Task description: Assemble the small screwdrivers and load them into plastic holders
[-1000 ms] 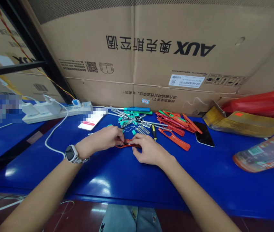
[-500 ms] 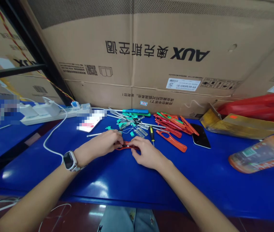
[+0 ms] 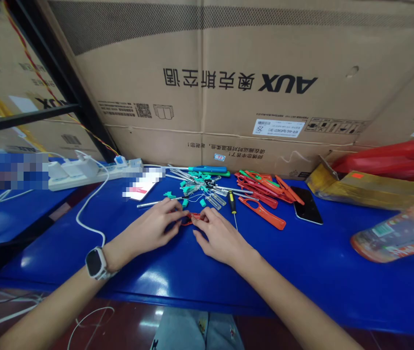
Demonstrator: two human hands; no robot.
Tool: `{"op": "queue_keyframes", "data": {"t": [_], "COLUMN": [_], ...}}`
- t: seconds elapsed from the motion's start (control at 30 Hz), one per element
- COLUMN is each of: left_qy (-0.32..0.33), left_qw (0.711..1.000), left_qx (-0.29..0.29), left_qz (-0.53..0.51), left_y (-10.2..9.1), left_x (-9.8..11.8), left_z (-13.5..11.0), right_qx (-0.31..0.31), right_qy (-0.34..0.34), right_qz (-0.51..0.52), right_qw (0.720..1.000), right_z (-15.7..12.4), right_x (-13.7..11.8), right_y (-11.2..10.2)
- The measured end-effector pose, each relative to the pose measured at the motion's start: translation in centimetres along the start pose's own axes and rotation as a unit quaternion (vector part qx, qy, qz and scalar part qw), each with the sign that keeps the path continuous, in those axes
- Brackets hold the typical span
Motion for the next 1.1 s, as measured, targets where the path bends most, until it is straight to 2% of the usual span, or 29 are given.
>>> {"op": "queue_keyframes", "data": {"t": [0.17, 0.27, 0.4, 0.5, 0.63, 0.83, 1.0, 1.1], "left_qy": [-0.018, -0.038, -0.055, -0.049, -0.069, -0.114, -0.114, -0.132], "left_qw": [0.997, 0.993, 0.987, 0.985, 0.984, 0.986, 0.989, 0.988], "left_qx": [0.068, 0.104, 0.118, 0.12, 0.129, 0.063, 0.055, 0.043], "left_qz": [-0.037, -0.049, -0.091, -0.11, -0.103, -0.104, -0.075, -0.06], "left_y": [-3.7, -4.7, -3.5, -2.6, -2.7, -1.5, -1.0, -1.0], "left_x": [-2.1, -3.0, -3.3, -3.8, -5.6, -7.4, -7.8, -8.1], "left_z": [3.3, 5.6, 6.7, 6.0, 4.8, 4.5, 4.5, 4.3], "right_qx": [0.006, 0.015, 0.008, 0.006, 0.005, 0.024, 0.098, 0.081], "right_qy": [0.012, 0.01, 0.023, 0.033, 0.046, 0.048, 0.1, 0.133], "right_qz": [0.052, 0.061, 0.044, 0.024, 0.013, 0.017, 0.011, -0.067], "right_qw": [0.999, 0.998, 0.999, 0.999, 0.999, 0.998, 0.99, 0.986], "right_z": [-0.4, -0.8, -1.1, -1.1, -1.1, -1.3, 0.6, 2.7], "right_x": [0.6, 1.0, 1.5, 1.8, 2.0, 2.0, 3.9, 5.5], "right_y": [0.2, 0.5, 0.9, 0.8, 0.8, 0.8, -1.0, -1.6]}}
Point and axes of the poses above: each hand's wrist, its own z-axis towards the middle knuckle, its own y-axis out of the palm, x = y × z, the point moved 6 cm from there along z, towards the middle knuckle, and after that the axes turned 11 degrees about -z, right-handed, at the moved point
